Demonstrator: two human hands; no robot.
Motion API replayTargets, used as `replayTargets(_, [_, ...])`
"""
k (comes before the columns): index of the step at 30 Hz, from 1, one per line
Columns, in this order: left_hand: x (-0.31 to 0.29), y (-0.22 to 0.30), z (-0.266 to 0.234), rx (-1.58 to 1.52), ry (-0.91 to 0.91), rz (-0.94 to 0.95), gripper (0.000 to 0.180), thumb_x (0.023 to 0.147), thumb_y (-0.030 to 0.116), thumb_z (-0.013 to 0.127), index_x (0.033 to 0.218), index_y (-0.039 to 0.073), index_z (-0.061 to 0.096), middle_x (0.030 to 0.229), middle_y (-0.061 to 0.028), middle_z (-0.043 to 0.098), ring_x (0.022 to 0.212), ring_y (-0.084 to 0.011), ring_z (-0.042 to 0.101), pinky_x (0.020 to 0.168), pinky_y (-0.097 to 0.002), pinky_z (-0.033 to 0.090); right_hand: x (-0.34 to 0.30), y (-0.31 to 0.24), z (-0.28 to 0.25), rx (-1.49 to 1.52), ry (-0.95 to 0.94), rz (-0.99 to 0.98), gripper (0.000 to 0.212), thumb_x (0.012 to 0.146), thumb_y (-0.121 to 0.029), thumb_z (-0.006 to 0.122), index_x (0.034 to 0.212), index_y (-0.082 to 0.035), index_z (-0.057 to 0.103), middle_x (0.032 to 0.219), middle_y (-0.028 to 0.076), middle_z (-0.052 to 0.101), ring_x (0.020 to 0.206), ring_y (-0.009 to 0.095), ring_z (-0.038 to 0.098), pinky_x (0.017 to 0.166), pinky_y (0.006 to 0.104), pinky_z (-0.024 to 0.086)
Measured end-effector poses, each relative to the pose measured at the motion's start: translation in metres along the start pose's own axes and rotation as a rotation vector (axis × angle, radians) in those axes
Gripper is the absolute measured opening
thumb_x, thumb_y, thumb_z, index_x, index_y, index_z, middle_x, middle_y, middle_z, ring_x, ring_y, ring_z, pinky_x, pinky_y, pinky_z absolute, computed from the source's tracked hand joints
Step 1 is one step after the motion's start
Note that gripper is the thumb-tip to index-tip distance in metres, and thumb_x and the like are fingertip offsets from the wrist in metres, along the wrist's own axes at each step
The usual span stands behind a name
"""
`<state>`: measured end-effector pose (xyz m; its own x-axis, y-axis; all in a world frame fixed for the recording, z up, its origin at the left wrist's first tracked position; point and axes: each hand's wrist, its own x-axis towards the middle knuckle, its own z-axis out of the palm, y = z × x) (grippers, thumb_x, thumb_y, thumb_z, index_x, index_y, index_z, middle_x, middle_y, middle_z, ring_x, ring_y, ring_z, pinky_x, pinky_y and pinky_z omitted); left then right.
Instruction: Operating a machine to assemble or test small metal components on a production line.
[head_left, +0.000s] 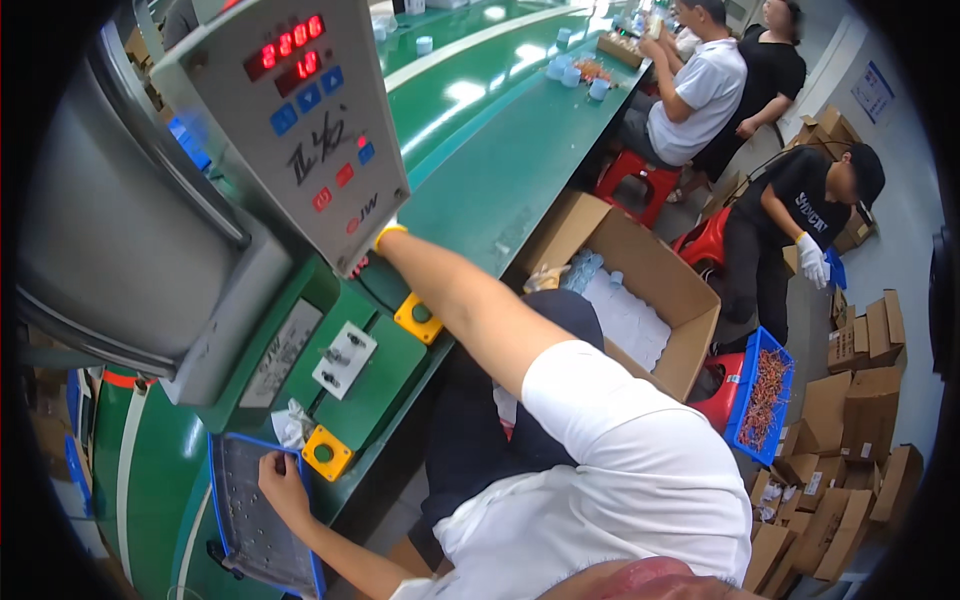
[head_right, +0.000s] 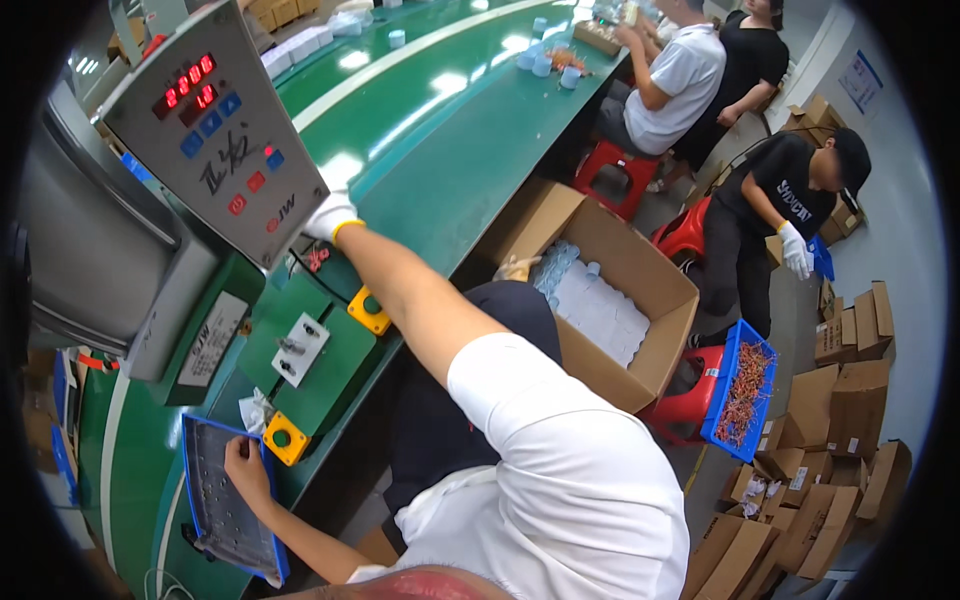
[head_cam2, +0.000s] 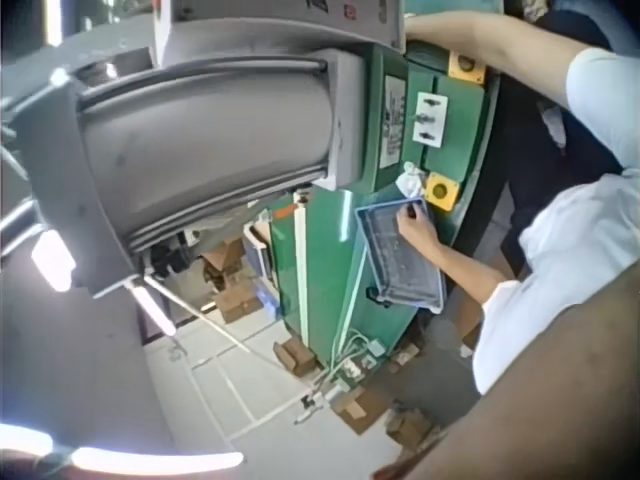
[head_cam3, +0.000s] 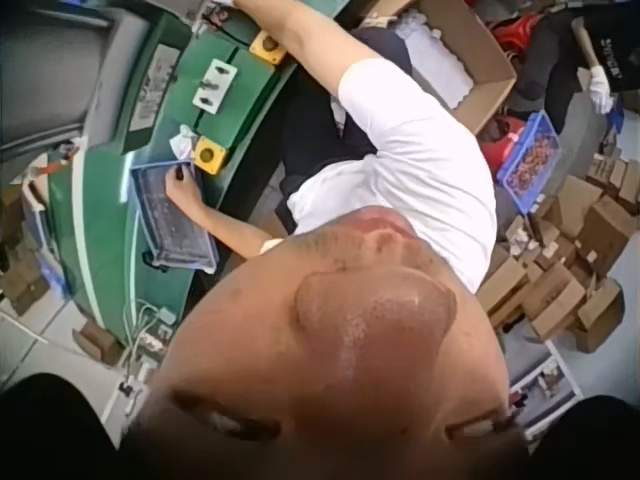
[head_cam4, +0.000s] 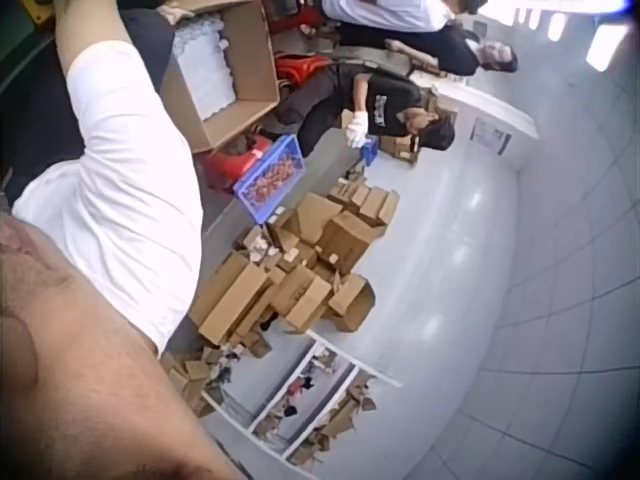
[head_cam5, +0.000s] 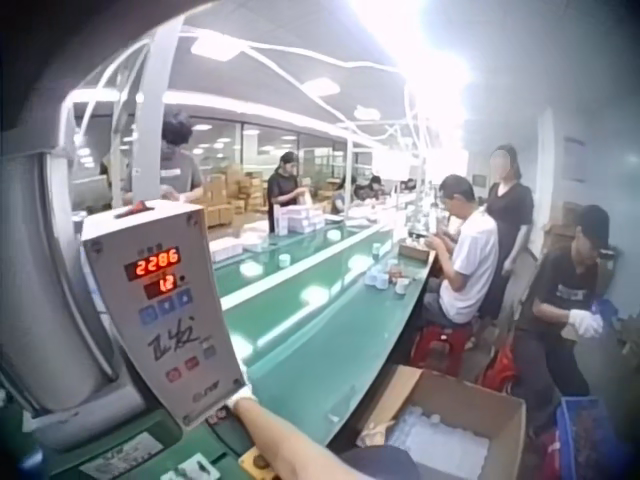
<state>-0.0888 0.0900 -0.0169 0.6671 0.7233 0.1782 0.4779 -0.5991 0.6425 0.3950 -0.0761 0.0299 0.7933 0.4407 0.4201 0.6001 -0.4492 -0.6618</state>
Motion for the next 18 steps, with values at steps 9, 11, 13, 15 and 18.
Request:
replayTargets(9, [0.025, -0.001, 0.012, 0.091, -0.047, 0.101, 0.020, 0.098, 0.010, 0.074, 0.109, -0.006, 0.073, 0.106, -0.0182, 0.073, 0.094, -0.0320, 0.072, 0.087, -0.0423, 0.057, 0.006, 0.099, -0.002, 0.541, 0.351, 0.393, 0.062, 0.092, -0.045, 0.076, 0.142, -0.011, 0.066, 0.126, 0.020, 0.074, 0.119, 0.034, 0.070, 0.106, 0.0416, 0.054])
replayTargets(11, [0.019, 0.004, -0.005, 0.237, -0.062, 0.148, 0.023, 0.098, 0.013, 0.074, 0.113, -0.005, 0.073, 0.115, -0.0188, 0.072, 0.104, -0.0358, 0.069, 0.094, -0.0456, 0.054, -0.011, 0.100, -0.041, 0.540, 0.244, 0.419, 0.056, 0.095, -0.051, 0.073, 0.136, -0.013, 0.071, 0.133, 0.018, 0.074, 0.123, 0.032, 0.070, 0.108, 0.0400, 0.054])
replayTargets(13, [0.018, -0.009, -0.027, 0.374, -0.106, 0.132, 0.035, 0.098, 0.021, 0.076, 0.126, 0.000, 0.073, 0.137, -0.0205, 0.067, 0.128, -0.0443, 0.059, 0.112, -0.0539, 0.044, -0.036, 0.112, -0.102, 0.408, 0.259, 0.344, 0.050, 0.098, -0.050, 0.068, 0.131, -0.012, 0.074, 0.131, 0.016, 0.075, 0.124, 0.031, 0.071, 0.108, 0.0395, 0.054])
replayTargets(15, [0.023, -0.024, -0.038, 0.471, -0.064, 0.145, 0.038, 0.099, 0.022, 0.076, 0.130, 0.001, 0.071, 0.142, -0.0205, 0.064, 0.130, -0.0443, 0.058, 0.113, -0.0538, 0.044, -0.072, 0.154, -0.168, 0.232, 0.361, 0.284, 0.044, 0.103, -0.045, 0.063, 0.129, -0.011, 0.075, 0.124, 0.014, 0.077, 0.116, 0.030, 0.074, 0.105, 0.0399, 0.056])
replayTargets(18, [0.030, -0.028, -0.031, 0.623, -0.075, 0.105, 0.048, 0.102, 0.026, 0.072, 0.144, 0.006, 0.064, 0.155, -0.0206, 0.055, 0.137, -0.0454, 0.054, 0.117, -0.0542, 0.042, -0.156, 0.272, -0.257, 0.515, 0.508, 0.405, 0.038, 0.106, -0.038, 0.059, 0.126, -0.008, 0.074, 0.120, 0.013, 0.078, 0.102, 0.022, 0.076, 0.095, 0.0418, 0.059])
